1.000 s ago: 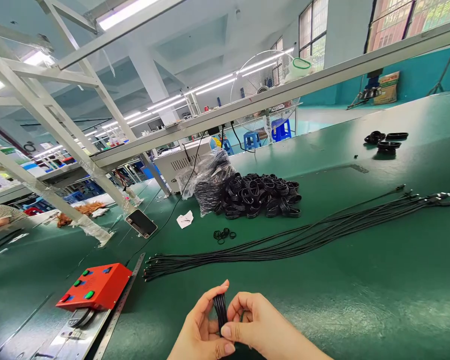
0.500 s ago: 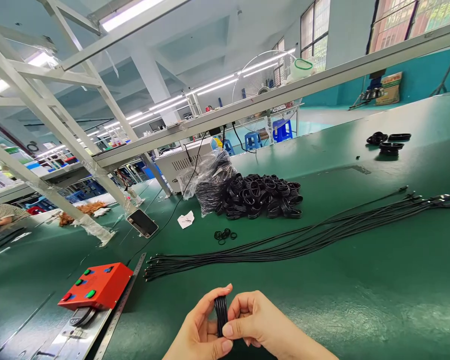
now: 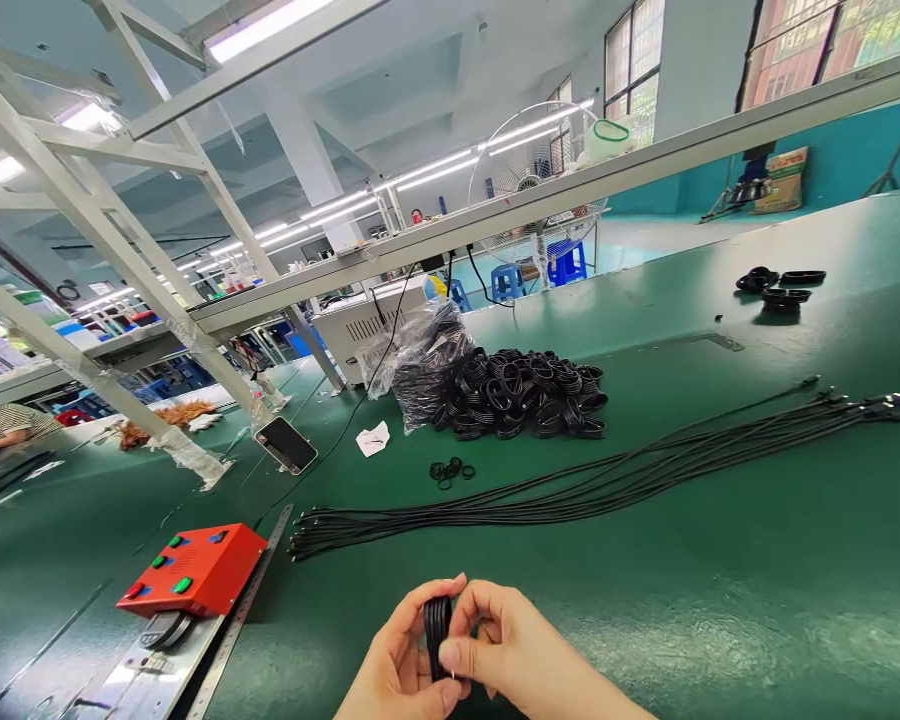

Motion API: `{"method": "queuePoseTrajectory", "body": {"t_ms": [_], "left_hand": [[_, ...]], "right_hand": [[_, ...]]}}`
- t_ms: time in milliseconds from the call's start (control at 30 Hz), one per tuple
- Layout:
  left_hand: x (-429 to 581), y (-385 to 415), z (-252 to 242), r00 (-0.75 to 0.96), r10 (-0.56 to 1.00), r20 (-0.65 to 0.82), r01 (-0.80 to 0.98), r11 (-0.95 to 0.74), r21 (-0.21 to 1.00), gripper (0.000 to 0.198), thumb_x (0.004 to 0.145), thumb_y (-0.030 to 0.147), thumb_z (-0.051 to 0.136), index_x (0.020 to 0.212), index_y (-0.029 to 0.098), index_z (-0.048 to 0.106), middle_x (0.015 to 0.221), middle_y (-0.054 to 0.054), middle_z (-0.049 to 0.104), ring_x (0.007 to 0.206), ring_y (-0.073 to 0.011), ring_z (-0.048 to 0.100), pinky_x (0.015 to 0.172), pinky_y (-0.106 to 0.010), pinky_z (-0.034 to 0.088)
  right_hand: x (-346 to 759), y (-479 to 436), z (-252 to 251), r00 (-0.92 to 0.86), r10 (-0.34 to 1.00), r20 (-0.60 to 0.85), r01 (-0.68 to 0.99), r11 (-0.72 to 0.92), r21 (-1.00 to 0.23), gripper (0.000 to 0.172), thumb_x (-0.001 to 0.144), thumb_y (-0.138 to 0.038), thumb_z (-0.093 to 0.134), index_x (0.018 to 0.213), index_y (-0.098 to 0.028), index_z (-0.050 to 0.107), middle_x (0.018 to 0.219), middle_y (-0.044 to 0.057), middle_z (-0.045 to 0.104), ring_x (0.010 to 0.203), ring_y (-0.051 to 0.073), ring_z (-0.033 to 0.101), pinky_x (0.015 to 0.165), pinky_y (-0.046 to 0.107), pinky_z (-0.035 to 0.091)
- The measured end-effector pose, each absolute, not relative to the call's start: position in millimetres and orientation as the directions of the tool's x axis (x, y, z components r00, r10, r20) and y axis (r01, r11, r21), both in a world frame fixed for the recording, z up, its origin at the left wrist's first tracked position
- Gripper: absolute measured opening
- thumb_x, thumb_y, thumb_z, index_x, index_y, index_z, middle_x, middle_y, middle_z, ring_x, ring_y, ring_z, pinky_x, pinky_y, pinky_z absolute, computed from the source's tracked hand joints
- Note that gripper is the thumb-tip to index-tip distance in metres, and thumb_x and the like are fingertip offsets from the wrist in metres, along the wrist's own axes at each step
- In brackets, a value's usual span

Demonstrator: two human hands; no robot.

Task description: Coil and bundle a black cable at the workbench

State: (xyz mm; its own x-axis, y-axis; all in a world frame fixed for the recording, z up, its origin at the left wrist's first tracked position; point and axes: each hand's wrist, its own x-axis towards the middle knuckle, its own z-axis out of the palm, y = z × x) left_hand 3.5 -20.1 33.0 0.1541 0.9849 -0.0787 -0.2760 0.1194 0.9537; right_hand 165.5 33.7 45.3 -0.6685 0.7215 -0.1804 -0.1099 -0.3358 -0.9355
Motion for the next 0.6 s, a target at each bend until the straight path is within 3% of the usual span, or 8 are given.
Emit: {"method": "queuePoseTrajectory", "body": {"t_ms": [200, 433, 600], "left_hand": [[4, -22, 33, 0.149, 0.983, -0.107, -0.334, 0.152, 0.93, 0.069, 0.061, 0.02, 0.088, 0.122, 0.037, 0.061, 0.131, -0.009, 0.059, 0.092, -0.0213, 0.07, 0.07, -0.025, 0.056], [-3, -19, 35, 0.228, 0.954, -0.197, -0.304, 0.262, 0.916, 0.073, 0.056, 0.015, 0.09, 0.122, 0.034, 0.063, 0.129, -0.008, 0.061, 0.087, -0.0202, 0.071, 0.062, -0.02, 0.053], [-7, -19, 34, 0.273, 0.945, -0.182, -0.315, 0.266, 0.911, 0.068, 0.059, 0.02, 0.089, 0.12, 0.035, 0.065, 0.125, -0.006, 0.064, 0.09, -0.0204, 0.071, 0.067, -0.022, 0.054]], "right_hand": [[165, 39, 52, -0.683, 0.721, -0.117, -0.238, -0.37, -0.898, 0.044, 0.064, -0.054, 0.081, 0.071, -0.019, 0.055, 0.059, -0.005, 0.052, 0.056, 0.011, 0.047, 0.054, 0.024, 0.033], [165, 42, 46, -0.695, 0.673, -0.253, -0.169, -0.495, -0.852, 0.046, 0.059, -0.048, 0.084, 0.061, -0.019, 0.048, 0.051, -0.008, 0.043, 0.048, 0.006, 0.036, 0.047, 0.024, 0.01], [163, 39, 48, -0.726, 0.64, -0.253, -0.208, -0.555, -0.806, 0.048, 0.057, -0.047, 0.084, 0.057, -0.019, 0.045, 0.051, -0.007, 0.044, 0.047, 0.006, 0.035, 0.047, 0.024, 0.012]]}}
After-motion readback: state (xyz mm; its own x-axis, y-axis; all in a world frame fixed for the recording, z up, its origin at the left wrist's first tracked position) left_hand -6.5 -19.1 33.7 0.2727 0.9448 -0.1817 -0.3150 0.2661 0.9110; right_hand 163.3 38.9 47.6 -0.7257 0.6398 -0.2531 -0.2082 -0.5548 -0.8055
